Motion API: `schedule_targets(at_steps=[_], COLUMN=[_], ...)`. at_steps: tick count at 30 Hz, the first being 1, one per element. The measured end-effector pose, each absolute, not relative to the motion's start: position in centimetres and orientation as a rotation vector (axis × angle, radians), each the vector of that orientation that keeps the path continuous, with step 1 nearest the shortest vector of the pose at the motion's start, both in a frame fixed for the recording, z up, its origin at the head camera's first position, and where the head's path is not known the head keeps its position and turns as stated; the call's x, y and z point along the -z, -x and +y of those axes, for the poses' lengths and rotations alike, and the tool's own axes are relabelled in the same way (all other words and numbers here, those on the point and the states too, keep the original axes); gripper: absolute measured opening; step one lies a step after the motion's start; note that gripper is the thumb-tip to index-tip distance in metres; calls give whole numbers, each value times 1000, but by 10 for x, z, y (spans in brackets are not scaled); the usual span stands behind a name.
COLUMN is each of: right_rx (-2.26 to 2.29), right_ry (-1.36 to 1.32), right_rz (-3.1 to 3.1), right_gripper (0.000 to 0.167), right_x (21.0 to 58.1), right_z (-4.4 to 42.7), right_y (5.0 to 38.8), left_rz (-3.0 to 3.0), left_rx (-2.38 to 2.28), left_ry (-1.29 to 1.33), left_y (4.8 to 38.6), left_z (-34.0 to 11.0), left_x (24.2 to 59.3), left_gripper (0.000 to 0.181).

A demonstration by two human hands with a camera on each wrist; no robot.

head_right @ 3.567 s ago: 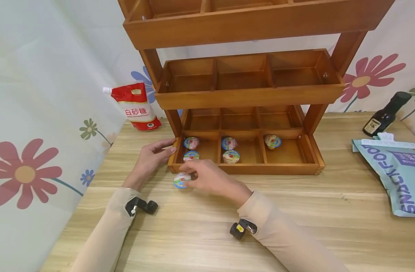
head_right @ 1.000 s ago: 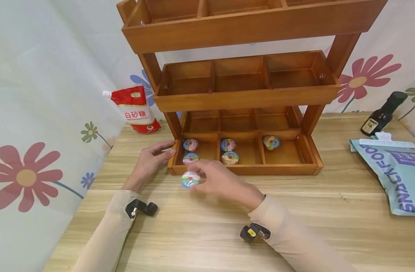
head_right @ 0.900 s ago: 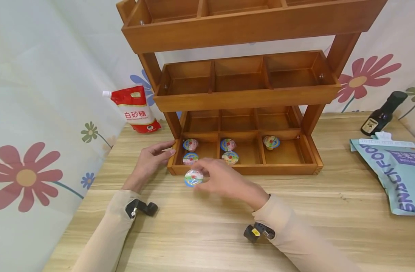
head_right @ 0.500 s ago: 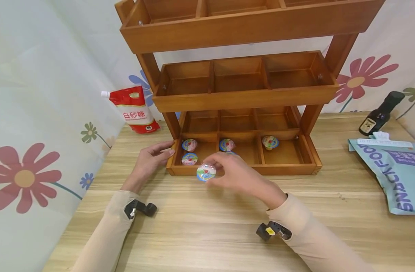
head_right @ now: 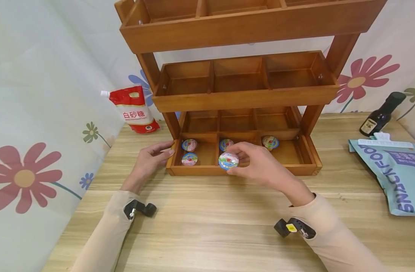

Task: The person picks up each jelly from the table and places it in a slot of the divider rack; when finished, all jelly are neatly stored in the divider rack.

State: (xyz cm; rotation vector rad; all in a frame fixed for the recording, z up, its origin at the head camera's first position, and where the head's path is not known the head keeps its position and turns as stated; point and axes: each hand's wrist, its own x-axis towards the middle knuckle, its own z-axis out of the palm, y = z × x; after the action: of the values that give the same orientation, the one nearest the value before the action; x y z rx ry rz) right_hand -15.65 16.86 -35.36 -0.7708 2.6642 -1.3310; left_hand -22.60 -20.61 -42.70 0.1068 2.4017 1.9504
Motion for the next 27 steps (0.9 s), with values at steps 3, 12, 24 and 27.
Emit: schedule_targets(at_steps=[3,12,24,27], right_rx=[1305,1241,1278,1274], right_ry=[689,563,418,400], right_rz=[2681,2811,2834,2842], right_gripper=[52,55,57,57], right_x=[351,346,351,352], right_z=[183,222,253,259], right_y=[158,163,171,172], left_rz=[2409,2406,2404,2406], left_rx=[-1940,-1947,-1956,-1953], left_ry=[-105,-97,-125,-131], left_y=[225,225,227,227], left_z=[-206,-207,-207,-206], left_x=[427,427,427,427], left_gripper=[42,42,42,42])
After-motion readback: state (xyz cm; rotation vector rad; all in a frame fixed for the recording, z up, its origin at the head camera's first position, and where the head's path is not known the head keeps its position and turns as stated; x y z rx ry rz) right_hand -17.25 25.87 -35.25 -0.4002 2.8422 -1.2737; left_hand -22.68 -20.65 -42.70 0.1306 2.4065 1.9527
